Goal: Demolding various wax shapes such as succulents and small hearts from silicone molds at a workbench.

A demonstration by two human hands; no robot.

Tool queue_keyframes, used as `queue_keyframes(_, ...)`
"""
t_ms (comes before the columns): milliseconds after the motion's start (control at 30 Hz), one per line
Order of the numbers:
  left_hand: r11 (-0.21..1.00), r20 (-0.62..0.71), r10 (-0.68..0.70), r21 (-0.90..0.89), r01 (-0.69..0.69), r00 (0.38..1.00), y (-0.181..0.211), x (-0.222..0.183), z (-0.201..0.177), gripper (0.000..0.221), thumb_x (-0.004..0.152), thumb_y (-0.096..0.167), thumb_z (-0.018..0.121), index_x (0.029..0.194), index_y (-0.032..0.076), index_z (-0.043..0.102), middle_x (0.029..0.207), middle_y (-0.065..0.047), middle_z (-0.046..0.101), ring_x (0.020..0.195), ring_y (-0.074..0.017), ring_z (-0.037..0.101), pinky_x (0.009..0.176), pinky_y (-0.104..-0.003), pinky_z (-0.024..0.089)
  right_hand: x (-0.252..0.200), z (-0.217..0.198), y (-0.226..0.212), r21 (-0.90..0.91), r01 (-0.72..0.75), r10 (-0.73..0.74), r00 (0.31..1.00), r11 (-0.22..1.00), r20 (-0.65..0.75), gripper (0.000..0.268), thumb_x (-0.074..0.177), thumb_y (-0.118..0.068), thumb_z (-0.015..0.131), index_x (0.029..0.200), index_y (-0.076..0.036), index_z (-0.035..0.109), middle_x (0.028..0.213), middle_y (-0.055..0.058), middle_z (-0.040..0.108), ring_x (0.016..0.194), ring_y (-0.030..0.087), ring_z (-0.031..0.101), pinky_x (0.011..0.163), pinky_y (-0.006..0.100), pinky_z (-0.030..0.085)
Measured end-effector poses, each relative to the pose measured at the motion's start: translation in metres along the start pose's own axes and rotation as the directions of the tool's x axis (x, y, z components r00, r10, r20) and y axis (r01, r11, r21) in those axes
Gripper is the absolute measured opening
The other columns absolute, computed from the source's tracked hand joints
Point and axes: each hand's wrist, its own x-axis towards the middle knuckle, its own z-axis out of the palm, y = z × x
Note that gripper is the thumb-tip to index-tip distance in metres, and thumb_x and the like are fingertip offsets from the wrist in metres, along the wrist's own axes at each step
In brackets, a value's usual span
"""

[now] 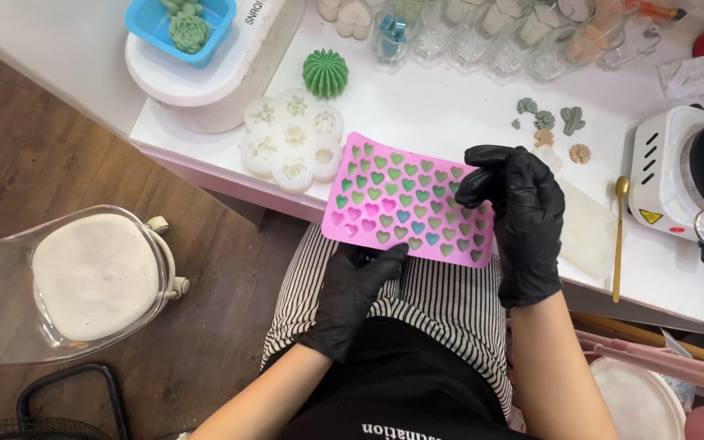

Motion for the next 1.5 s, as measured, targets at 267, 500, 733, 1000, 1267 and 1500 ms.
queue_keyframes(267, 0.99, -0.178, 0.118, -0.057, -0.13, 0.977, 0.019, 0.01, 0.013, 0.037, 0.083, 0.008, 0.082, 0.118, -0.001, 0.07, 0.102, -0.006, 0.076, 0.085, -0.0134, 0.071, 0.074, -0.03, 0.059, -0.012, 0.038, -0.018, -0.119, -0.052, 0.06, 0.996, 0.992, 0.066, 0.023, 0.101, -0.001, 0.061, 0.123, 0.002, 0.068, 0.119, 0.01, 0.073, 0.111, 0.019, 0.07, 0.103, 0.033, 0.056)
queue_keyframes(500, 0.961, -0.091, 0.113, -0.241, -0.132, 0.989, 0.035, 0.002, 0.016, 0.044, 0.086, 0.003, 0.077, 0.128, 0.003, 0.064, 0.114, -0.006, 0.073, 0.101, -0.0145, 0.071, 0.086, -0.031, 0.058, -0.01, 0.041, -0.011, -0.205, -0.127, 0.159, 0.975, 0.971, 0.152, 0.029, 0.099, 0.002, 0.063, 0.126, 0.0, 0.07, 0.126, 0.008, 0.075, 0.118, 0.016, 0.069, 0.106, 0.031, 0.054)
queue_keyframes(733, 0.925, -0.022, -0.094, -0.371, 0.079, 0.995, 0.029, 0.004, 0.016, 0.046, 0.089, 0.009, 0.07, 0.134, 0.008, 0.059, 0.119, -0.003, 0.071, 0.105, -0.0146, 0.068, 0.087, -0.03, 0.056, -0.012, 0.049, -0.013, -0.225, -0.124, 0.156, 0.978, 0.966, 0.135, 0.039, 0.086, 0.002, 0.076, 0.125, -0.003, 0.071, 0.125, 0.006, 0.074, 0.111, 0.012, 0.068, 0.099, 0.029, 0.055)
queue_keyframes(1000, 0.809, 0.054, -0.036, -0.585, 0.06, 0.998, 0.004, 0.009, 0.012, 0.036, 0.097, 0.003, 0.064, 0.132, 0.001, 0.059, 0.12, -0.008, 0.067, 0.11, -0.0181, 0.066, 0.098, -0.033, 0.053, -0.011, 0.051, -0.016, -0.303, -0.117, 0.164, 0.977, 0.946, 0.137, 0.045, 0.082, -0.001, 0.081, 0.126, -0.005, 0.073, 0.124, 0.004, 0.075, 0.109, 0.011, 0.068, 0.098, 0.028, 0.056)
queue_keyframes(1267, 0.579, 0.193, -0.046, -0.794, 0.184, 0.98, -0.009, 0.014, 0.013, 0.033, 0.102, 0.005, 0.063, 0.134, 0.003, 0.056, 0.124, -0.008, 0.065, 0.117, -0.0183, 0.062, 0.106, -0.033, 0.048, -0.004, 0.054, -0.018, -0.273, -0.162, 0.219, 0.957, 0.948, 0.192, 0.043, 0.083, -0.001, 0.078, 0.126, -0.004, 0.072, 0.128, 0.005, 0.074, 0.116, 0.012, 0.068, 0.103, 0.03, 0.055)
queue_keyframes(1500, 0.54, 0.235, -0.065, -0.809, 0.232, 0.97, 0.002, 0.009, 0.017, 0.041, 0.101, 0.009, 0.062, 0.141, 0.006, 0.053, 0.131, -0.007, 0.064, 0.122, -0.0186, 0.061, 0.111, -0.035, 0.046, -0.007, 0.061, -0.016, -0.36, -0.23, 0.278, 0.957, 0.904, 0.087, 0.03, 0.091, -0.004, 0.075, 0.121, -0.001, 0.076, 0.116, 0.005, 0.08, 0.089, 0.013, 0.068, 0.079, 0.028, 0.056)
